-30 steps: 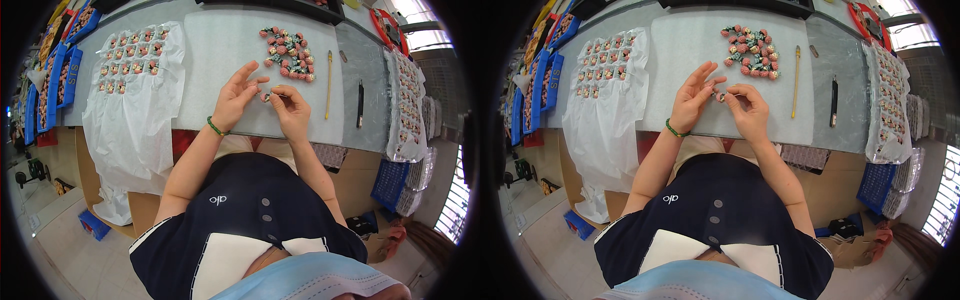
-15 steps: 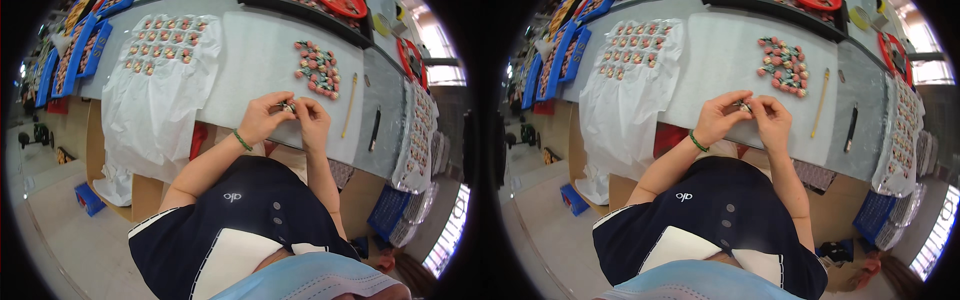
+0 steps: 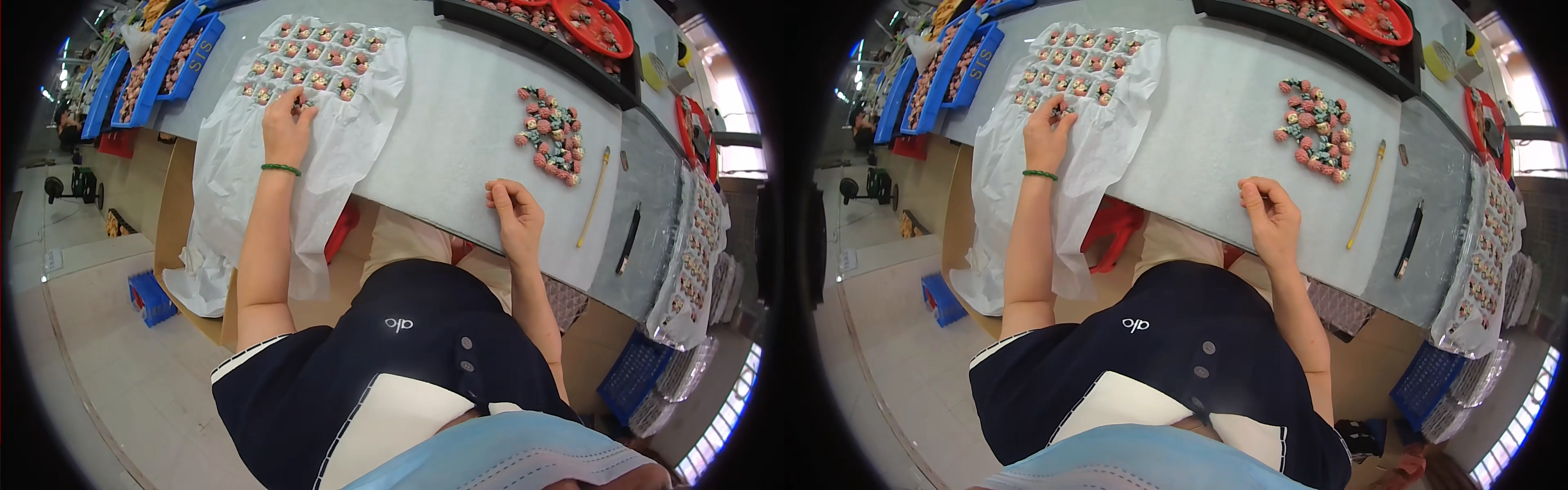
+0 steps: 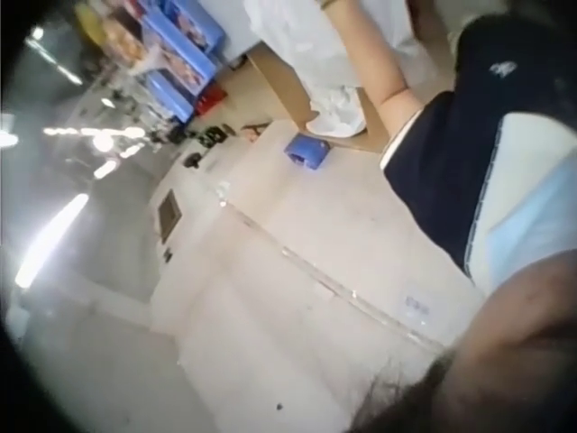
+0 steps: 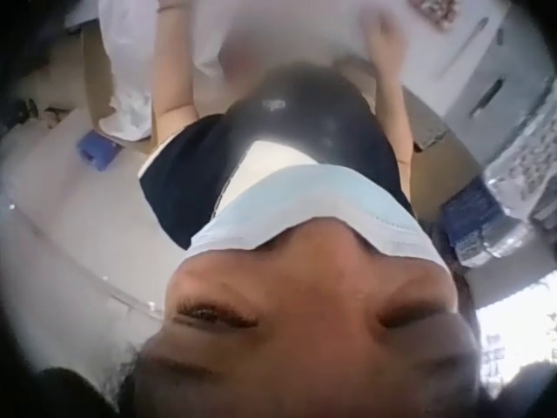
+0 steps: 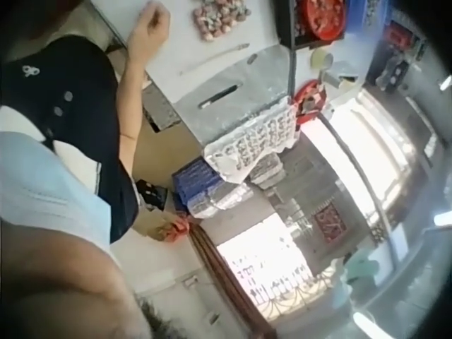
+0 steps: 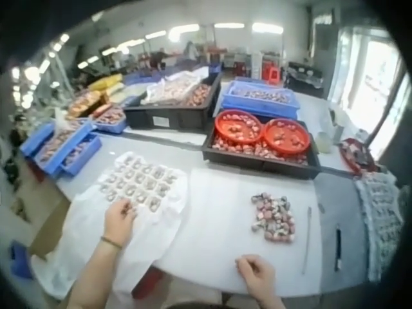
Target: Assembling small toy components and placing them into a sorting tray.
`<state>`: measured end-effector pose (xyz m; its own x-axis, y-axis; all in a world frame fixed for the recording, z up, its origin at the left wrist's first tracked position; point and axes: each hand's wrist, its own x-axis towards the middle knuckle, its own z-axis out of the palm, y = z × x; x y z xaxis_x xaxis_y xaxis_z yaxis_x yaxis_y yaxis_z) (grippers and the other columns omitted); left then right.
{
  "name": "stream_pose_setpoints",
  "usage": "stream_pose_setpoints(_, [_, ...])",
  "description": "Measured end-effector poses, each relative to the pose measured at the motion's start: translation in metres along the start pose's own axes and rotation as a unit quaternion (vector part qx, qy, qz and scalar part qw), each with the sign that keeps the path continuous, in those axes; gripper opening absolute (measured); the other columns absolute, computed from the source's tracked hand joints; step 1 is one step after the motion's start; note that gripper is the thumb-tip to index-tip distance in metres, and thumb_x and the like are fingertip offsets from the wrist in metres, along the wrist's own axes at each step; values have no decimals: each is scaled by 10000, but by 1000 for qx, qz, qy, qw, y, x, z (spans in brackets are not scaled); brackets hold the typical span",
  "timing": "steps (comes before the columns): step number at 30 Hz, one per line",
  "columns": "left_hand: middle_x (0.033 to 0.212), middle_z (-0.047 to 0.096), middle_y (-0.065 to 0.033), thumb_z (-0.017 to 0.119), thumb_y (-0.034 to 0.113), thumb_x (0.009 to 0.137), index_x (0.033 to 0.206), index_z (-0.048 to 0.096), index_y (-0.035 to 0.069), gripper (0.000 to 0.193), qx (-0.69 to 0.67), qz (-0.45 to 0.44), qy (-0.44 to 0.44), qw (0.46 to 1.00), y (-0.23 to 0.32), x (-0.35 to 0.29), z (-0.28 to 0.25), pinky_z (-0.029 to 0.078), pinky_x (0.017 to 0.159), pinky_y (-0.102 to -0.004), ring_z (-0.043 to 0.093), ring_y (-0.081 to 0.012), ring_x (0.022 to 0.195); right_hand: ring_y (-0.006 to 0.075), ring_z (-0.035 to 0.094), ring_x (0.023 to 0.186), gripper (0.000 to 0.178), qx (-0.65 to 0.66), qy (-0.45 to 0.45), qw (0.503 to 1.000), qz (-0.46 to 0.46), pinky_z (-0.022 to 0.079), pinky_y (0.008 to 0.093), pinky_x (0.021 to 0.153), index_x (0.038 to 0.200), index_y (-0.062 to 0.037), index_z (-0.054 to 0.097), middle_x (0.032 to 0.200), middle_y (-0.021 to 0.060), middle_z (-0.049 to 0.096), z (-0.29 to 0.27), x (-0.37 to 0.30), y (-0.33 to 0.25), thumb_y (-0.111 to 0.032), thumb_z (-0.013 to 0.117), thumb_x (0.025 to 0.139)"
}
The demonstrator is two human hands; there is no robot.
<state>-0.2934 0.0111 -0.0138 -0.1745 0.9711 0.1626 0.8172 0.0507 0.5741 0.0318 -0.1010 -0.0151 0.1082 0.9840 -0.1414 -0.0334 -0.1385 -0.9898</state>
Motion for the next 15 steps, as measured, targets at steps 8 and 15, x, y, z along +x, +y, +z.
stream_pose_setpoints(8, [1300,341,-201,381,365,885,1263,323,-25,547,330,103,-33,938,23,-24,53,173,993,-500,240,-340,1243,84,532,714,126,-84,-29,996,15,444,220,642,916,6,587,818,36,587,-42,21,-1,-65,552,818])
stream_pose_setpoints(15, [1389,168,-184,271,471,890,1332,184,3,649,282,58,-104,952,45,-34,48,63,1000,-545,92,-319,1301,167,559,759,219,-286,7,940,-189,451,270,681,959,-29,587,811,60,595,-80,81,-43,-61,600,743])
